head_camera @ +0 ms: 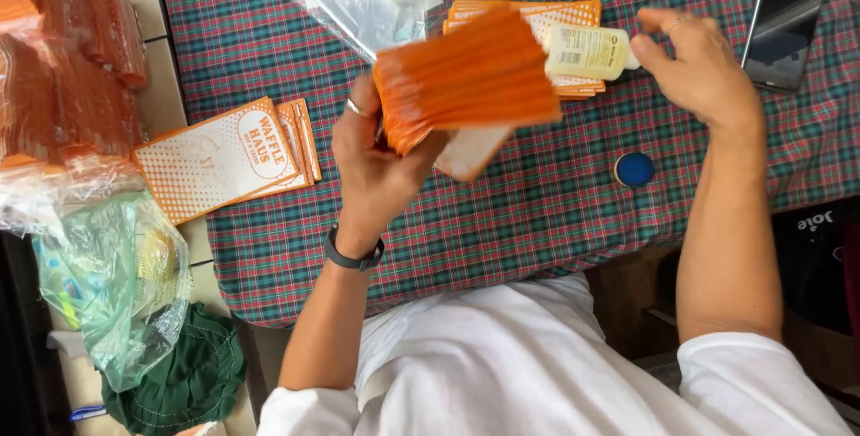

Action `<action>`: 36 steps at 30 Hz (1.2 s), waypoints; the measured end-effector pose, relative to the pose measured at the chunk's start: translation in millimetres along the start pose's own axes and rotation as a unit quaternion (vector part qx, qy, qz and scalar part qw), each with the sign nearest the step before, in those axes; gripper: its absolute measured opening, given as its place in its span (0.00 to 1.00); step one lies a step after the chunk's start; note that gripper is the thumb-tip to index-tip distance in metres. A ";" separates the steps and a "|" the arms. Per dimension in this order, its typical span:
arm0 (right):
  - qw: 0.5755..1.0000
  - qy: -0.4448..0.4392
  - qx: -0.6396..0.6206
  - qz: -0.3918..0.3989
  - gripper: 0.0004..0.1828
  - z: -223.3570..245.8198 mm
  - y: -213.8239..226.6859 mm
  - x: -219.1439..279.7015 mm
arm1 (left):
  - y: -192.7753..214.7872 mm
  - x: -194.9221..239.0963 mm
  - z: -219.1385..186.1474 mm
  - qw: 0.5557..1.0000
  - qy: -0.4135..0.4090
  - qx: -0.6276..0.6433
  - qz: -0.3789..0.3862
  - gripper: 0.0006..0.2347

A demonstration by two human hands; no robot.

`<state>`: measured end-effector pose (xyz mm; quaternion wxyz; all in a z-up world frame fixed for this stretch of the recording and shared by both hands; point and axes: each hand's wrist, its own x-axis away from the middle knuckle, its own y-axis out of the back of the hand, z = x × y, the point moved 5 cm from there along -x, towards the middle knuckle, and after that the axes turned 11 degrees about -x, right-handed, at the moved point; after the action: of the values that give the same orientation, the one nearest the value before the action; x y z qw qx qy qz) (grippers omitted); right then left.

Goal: Folding and gluing paper sleeves for food packaging at a workstation.

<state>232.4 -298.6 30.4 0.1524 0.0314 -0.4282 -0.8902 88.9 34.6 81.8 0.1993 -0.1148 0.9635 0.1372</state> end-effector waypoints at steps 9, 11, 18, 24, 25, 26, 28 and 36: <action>0.937 -0.014 -0.337 -0.087 0.11 -71.4 10.3 6.5 | -136.4 -58.5 22.5 0.796 -0.288 -0.519 -0.116 0.15; 0.907 -0.024 -0.395 -0.142 0.14 -95.2 22.7 24.7 | -176.4 -55.4 43.3 0.771 -0.291 -0.555 -0.110 0.18; 0.911 -0.089 -0.288 -0.283 0.05 -125.5 30.8 75.1 | -232.3 -26.3 77.4 0.768 -0.245 -0.592 0.001 0.12; 0.939 -0.103 -0.218 -0.246 0.09 -116.4 14.7 80.1 | -223.4 -27.6 88.6 0.792 -0.234 -0.558 0.079 0.15; 0.952 -0.106 -0.175 -0.228 0.12 -112.7 12.9 81.0 | -220.7 -27.4 87.4 0.790 -0.240 -0.560 0.070 0.16; 0.952 -0.108 -0.175 -0.228 0.12 -110.7 12.7 82.4 | -219.2 -28.9 85.9 0.790 -0.240 -0.560 0.072 0.16; 0.968 -0.086 -0.022 -0.233 0.14 -100.9 14.7 85.0 | -215.7 -31.9 84.4 0.815 -0.223 -0.526 0.091 0.15; 0.935 0.026 -0.257 -0.243 0.19 -6.5 -1.5 62.1 | -210.0 -42.1 94.0 0.844 -0.198 -0.478 0.137 0.33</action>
<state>174.2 -321.2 29.7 -0.0546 0.1177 -0.1598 -0.9786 217.6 -125.8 -29.6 0.2853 -0.0326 0.7243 0.6268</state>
